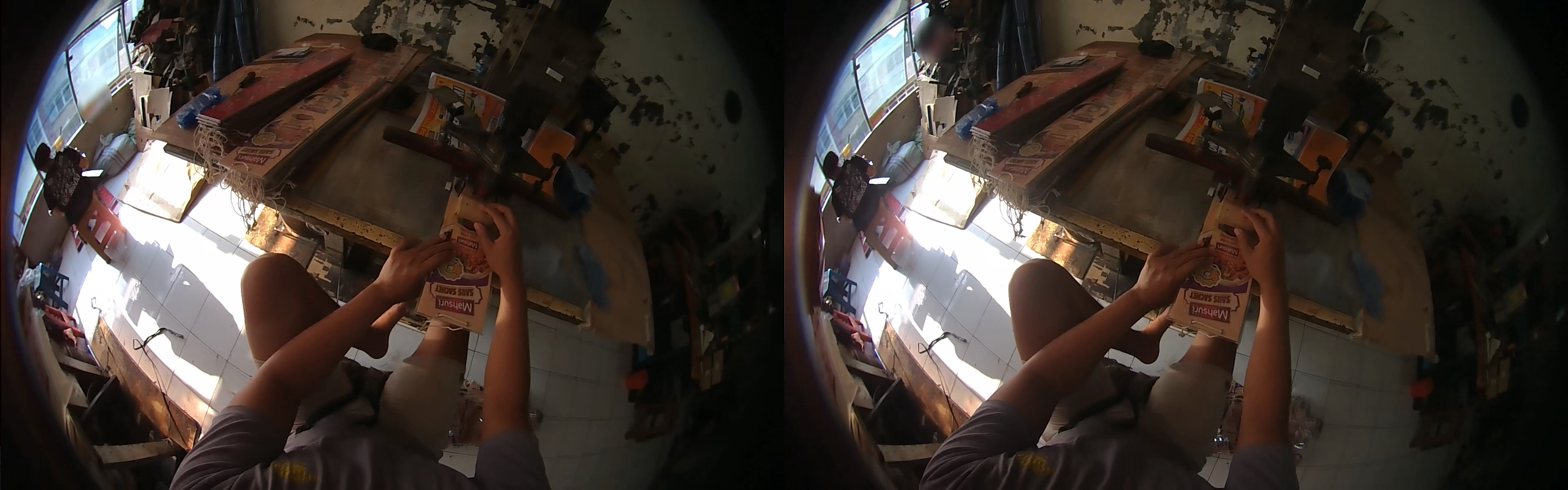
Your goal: The person applies adhesive to the edges of a plastic film and then presses a small wooden block onto the film while it is positioned on a workbench.
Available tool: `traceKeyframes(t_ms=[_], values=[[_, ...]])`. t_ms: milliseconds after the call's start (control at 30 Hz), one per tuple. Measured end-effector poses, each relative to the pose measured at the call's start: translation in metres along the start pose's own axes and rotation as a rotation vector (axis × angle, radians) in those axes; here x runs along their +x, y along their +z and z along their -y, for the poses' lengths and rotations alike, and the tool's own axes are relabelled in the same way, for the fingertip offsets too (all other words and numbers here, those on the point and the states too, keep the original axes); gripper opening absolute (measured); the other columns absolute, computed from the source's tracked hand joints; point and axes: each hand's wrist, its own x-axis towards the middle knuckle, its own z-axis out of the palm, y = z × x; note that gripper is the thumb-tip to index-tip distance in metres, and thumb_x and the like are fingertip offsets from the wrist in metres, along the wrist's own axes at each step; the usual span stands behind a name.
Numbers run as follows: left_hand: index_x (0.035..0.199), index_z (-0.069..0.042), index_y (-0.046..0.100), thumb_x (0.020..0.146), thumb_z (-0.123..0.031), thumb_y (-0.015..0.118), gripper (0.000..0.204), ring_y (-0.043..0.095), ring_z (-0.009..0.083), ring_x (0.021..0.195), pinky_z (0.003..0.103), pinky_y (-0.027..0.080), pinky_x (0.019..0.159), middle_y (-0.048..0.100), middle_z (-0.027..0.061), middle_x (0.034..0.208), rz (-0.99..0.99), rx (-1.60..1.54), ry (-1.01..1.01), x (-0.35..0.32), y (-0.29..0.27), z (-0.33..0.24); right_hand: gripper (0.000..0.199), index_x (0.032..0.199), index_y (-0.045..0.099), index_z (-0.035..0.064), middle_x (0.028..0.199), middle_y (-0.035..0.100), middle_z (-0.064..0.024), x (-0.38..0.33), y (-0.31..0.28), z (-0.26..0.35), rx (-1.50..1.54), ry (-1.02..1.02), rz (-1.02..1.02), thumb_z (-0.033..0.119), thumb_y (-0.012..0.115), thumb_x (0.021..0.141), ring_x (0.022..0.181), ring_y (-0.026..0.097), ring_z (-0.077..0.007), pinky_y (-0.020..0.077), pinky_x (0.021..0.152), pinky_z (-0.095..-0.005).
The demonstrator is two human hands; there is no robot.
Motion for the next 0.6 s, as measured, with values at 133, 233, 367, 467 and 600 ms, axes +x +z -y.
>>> traceKeyframes(t_ms=[133,233,367,467,600], values=[[0.133,-0.019,0.062,0.080,-0.015,0.075,0.055,0.055,0.0163,0.138,0.042,0.046,0.100,0.061,-0.0019,0.145,0.022,-0.012,0.009,-0.002,0.001,0.004,0.035,0.125,0.067,0.0056,0.127,0.062,-0.0121,-0.001,0.001,0.000,-0.026,0.005,0.002,0.012,0.073,0.091,0.117,0.063,-0.0337,0.0522,0.098,-0.0429],[0.139,-0.020,0.059,0.079,-0.016,0.077,0.062,0.053,0.0168,0.139,0.043,0.045,0.103,0.060,-0.0004,0.146,0.056,-0.029,0.006,-0.001,-0.004,0.006,0.035,0.124,0.067,0.0048,0.127,0.063,-0.0123,0.001,0.000,0.005,-0.024,-0.005,-0.005,0.011,0.074,0.090,0.117,0.062,-0.0338,0.0519,0.098,-0.0427],[0.135,-0.020,0.062,0.081,-0.004,0.067,0.056,0.053,0.0173,0.139,0.043,0.044,0.105,0.058,-0.0029,0.150,0.075,-0.073,-0.023,0.001,-0.013,0.001,0.035,0.123,0.067,0.0038,0.126,0.063,-0.0126,-0.001,0.000,0.006,-0.018,0.000,-0.015,0.011,0.074,0.089,0.118,0.062,-0.0339,0.0512,0.099,-0.0426],[0.140,-0.021,0.059,0.082,-0.001,0.063,0.061,0.050,0.0175,0.142,0.044,0.041,0.108,0.055,-0.0027,0.152,0.111,-0.113,-0.032,0.005,-0.017,-0.006,0.036,0.123,0.067,0.0034,0.127,0.063,-0.0132,-0.003,-0.003,0.005,-0.077,0.018,-0.024,0.011,0.075,0.089,0.118,0.062,-0.0340,0.0508,0.100,-0.0424],[0.143,-0.021,0.057,0.087,-0.001,0.061,0.060,0.048,0.0172,0.143,0.045,0.040,0.110,0.053,-0.0022,0.154,0.139,-0.126,-0.052,0.005,-0.026,-0.007,0.037,0.124,0.065,0.0036,0.130,0.063,-0.0142,-0.001,-0.002,0.015,-0.095,0.042,-0.026,0.012,0.075,0.089,0.119,0.062,-0.0346,0.0510,0.100,-0.0426]])
